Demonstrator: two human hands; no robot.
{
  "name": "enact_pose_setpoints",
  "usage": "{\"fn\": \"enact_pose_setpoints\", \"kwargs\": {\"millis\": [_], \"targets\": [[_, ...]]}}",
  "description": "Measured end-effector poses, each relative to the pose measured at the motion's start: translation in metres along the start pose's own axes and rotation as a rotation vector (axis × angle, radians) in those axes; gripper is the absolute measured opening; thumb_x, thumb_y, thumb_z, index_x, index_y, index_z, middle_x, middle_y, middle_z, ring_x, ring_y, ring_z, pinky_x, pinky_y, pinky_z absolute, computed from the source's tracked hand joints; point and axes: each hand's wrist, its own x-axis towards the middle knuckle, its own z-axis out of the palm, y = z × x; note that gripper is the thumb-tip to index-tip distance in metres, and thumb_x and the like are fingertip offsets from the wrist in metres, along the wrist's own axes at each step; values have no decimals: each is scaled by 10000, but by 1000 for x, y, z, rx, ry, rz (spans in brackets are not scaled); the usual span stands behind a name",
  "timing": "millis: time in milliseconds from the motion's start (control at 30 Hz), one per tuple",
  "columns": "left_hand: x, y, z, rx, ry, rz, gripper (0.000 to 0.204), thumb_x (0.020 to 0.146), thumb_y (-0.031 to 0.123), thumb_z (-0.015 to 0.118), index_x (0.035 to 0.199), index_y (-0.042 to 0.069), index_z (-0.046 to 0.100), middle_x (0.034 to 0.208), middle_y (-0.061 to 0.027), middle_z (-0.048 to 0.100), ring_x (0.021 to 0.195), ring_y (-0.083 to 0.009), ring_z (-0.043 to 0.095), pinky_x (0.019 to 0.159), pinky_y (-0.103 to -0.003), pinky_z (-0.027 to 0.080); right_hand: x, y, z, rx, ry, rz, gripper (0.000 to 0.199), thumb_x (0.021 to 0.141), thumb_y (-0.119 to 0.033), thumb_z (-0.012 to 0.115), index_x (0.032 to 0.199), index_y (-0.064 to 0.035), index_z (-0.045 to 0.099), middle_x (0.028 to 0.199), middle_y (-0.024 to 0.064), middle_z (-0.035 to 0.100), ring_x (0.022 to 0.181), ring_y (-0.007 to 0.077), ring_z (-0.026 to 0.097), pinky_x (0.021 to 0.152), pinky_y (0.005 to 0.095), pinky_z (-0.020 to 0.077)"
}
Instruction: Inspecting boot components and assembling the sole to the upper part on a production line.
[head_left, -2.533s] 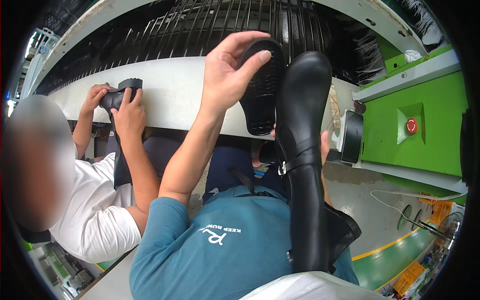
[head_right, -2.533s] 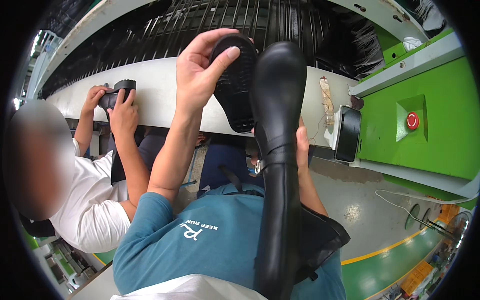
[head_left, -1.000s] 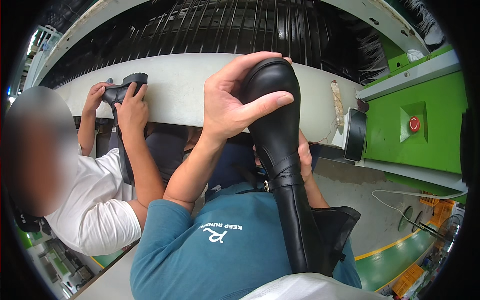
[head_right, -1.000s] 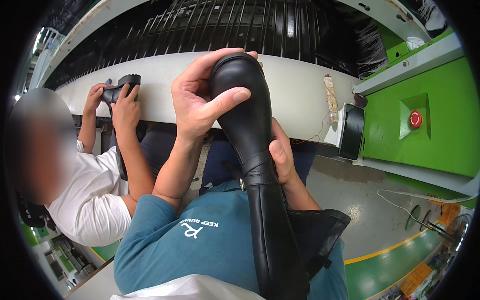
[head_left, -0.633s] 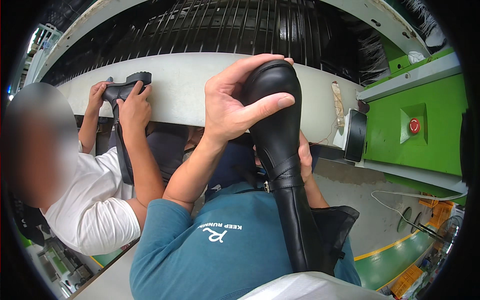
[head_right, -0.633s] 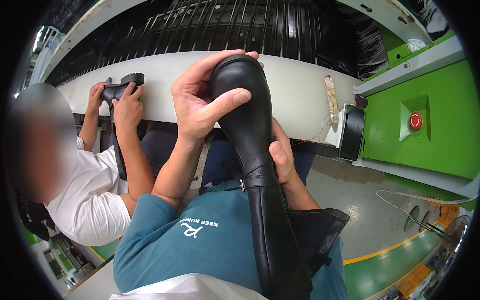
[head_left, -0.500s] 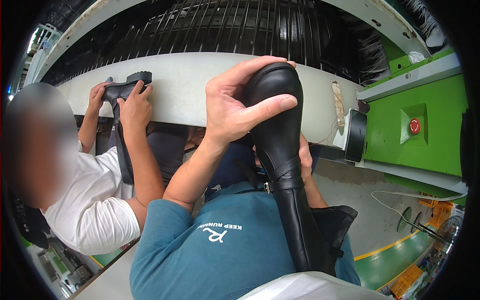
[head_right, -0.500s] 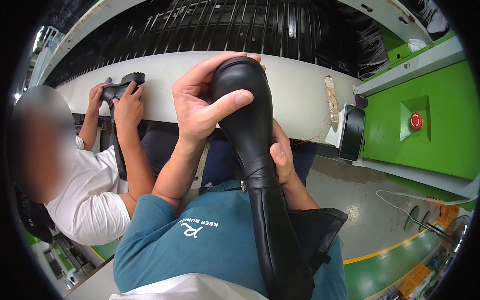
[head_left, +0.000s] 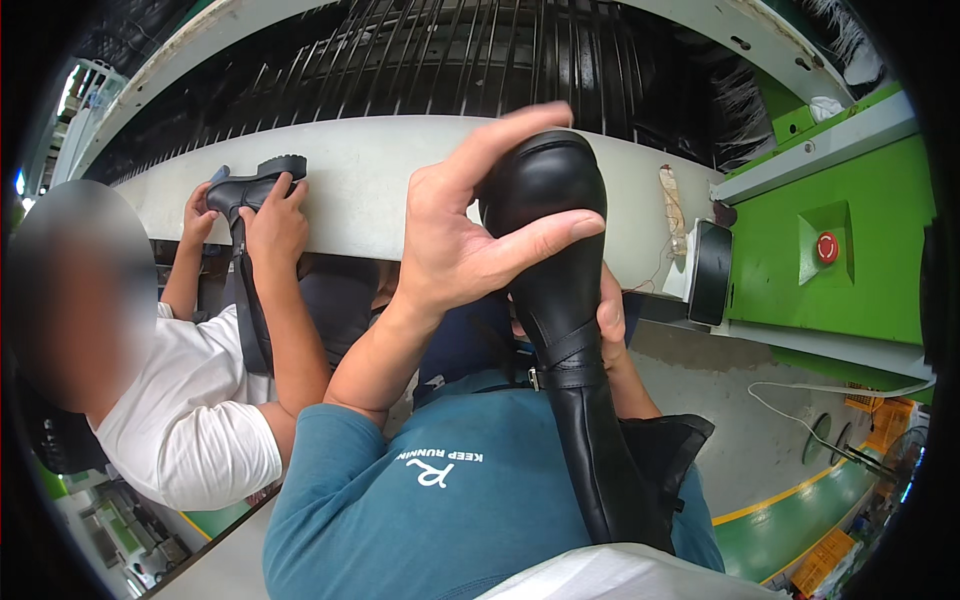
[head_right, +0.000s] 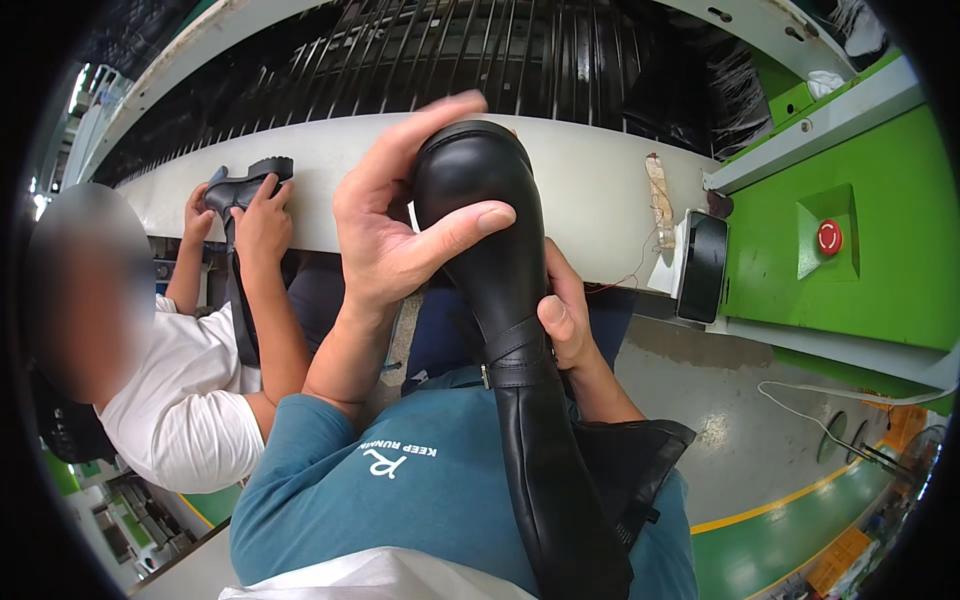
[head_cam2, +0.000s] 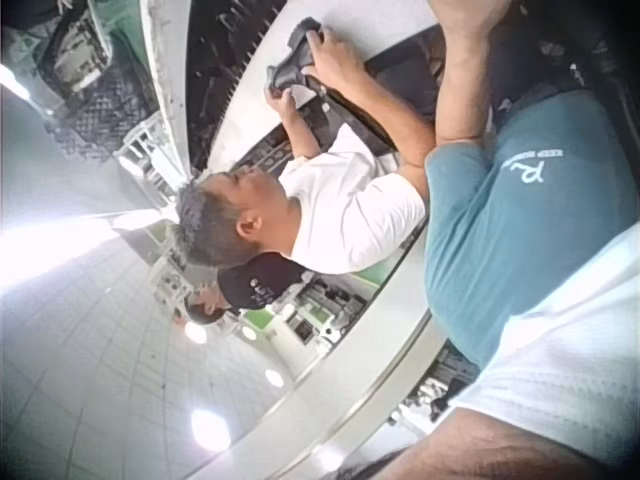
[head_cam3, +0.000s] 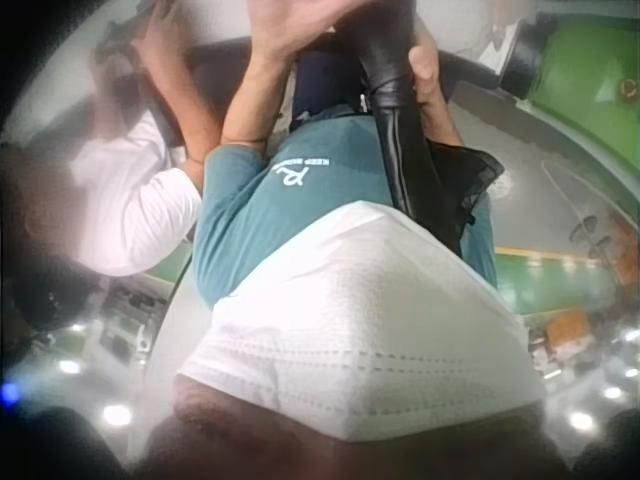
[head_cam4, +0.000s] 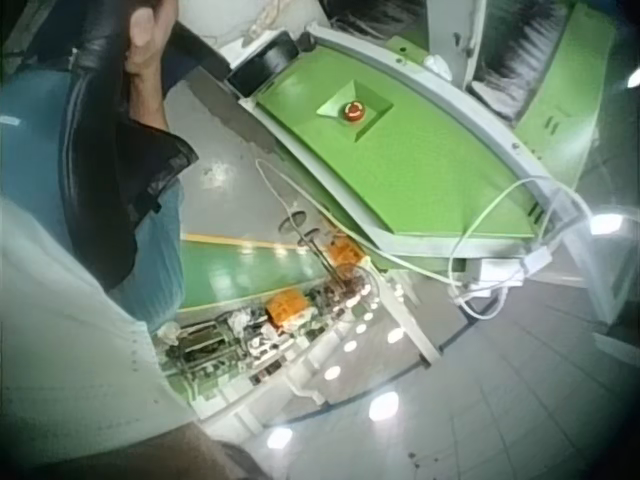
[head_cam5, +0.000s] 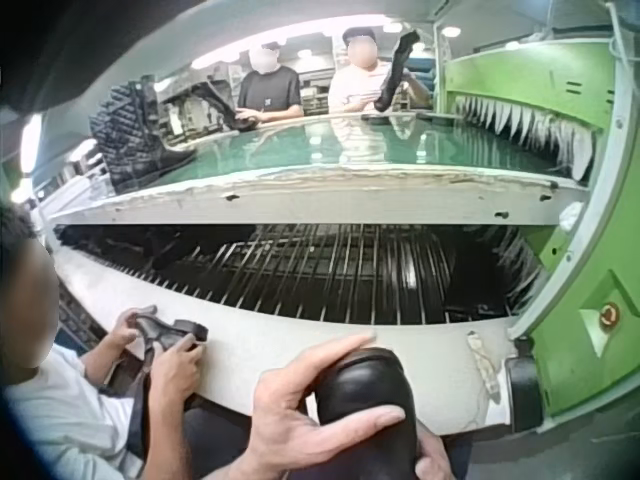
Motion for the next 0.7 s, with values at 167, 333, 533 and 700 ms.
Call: {"fn": "enact_pose_setpoints", "kwargs": {"millis": [167,333,533,700], "targets": [[-3,-3,-1,-18,-27,-34,604,818,187,997,1341,16,746,1075,-119,822,998,-207,815,920,-329,642,0,-5,3,-146,-5,-22,1209,824,-875,740,1484,100,464,1139,222,719,824,240,779,701,332,685],[1,5,-1,-110,-35,-90,568,817,188,996,1295,-1,754,1083,-124,821,998,-199,813,914,-326,643,-3,-5,-2,-260,-32,-67,1212,861,-893,645,1541,91,446,1208,195,710,895,186,763,724,290,636],[5,4,-10,35,-242,-121,588,804,98,969,1306,-51,700,1184,-194,813,1061,-247,801,955,-367,642,-3,-6,-1,-333,6,-159,1054,945,-807,615,1506,82,540,1236,149,717,1085,190,693,959,343,547],[-9,7,-14,-108,-56,-46,540,798,131,1004,1235,-22,725,1061,-154,831,978,-229,823,898,-351,664,-12,1,-25,-356,100,-264,724,1109,-489,612,1558,74,532,1332,184,697,1228,240,684,1055,373,532]]}}
